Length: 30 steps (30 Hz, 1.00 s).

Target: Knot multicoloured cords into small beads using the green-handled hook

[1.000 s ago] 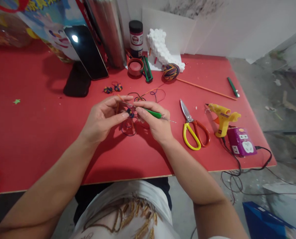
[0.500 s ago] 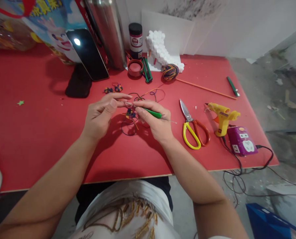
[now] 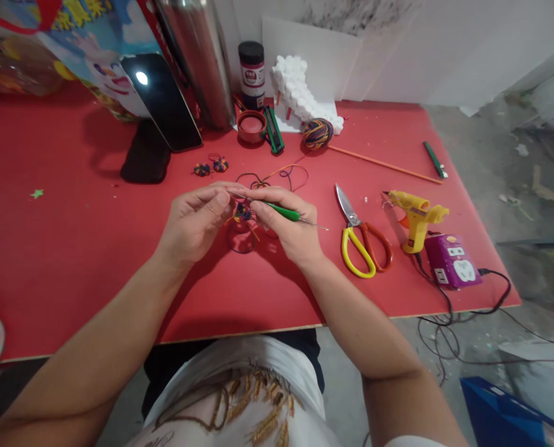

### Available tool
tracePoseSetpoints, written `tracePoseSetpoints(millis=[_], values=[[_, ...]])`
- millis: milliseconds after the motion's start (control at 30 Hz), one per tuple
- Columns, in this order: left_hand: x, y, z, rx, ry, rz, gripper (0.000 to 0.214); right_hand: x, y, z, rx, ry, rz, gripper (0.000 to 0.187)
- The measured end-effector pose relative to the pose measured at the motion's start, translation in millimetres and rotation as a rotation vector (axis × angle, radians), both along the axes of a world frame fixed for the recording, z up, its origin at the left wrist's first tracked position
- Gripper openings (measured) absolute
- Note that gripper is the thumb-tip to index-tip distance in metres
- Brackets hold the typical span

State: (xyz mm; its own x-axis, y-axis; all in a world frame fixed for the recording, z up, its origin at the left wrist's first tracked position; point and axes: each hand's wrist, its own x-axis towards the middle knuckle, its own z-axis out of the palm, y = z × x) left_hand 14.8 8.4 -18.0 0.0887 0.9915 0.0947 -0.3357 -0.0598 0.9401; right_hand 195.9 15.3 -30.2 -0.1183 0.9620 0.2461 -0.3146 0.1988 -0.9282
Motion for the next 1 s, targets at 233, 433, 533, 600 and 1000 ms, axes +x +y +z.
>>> tracePoseSetpoints(millis=[233, 433, 533, 600, 1000], values=[[0.4, 4.7, -5.7, -0.044, -0.142, -0.025, 0.029, -1.2, 0.4, -5.5, 0.044, -0.037, -0.009, 0.015], [-0.3, 5.7, -10.5, -0.039, -0.187, -0.048, 0.015, -2.4, 0.9, -7.1, 0.061, -0.041, -0.017, 0.014], [-0.8, 6.0, -12.1, -0.021, -0.158, -0.033, 0.021, -2.4, 1.2, -6.4, 0.059, -0.042, -0.012, 0.016], [-1.2, 6.1, -11.7, -0.026, -0.121, -0.022, 0.027, -2.1, 1.5, -6.2, 0.045, -0.05, -0.013, 0.019], [-5.3, 6.0, -4.4, -0.059, -0.053, 0.049, 0.044, 3.2, -2.1, -3.0, 0.016, -0.035, 0.041, 0.016]])
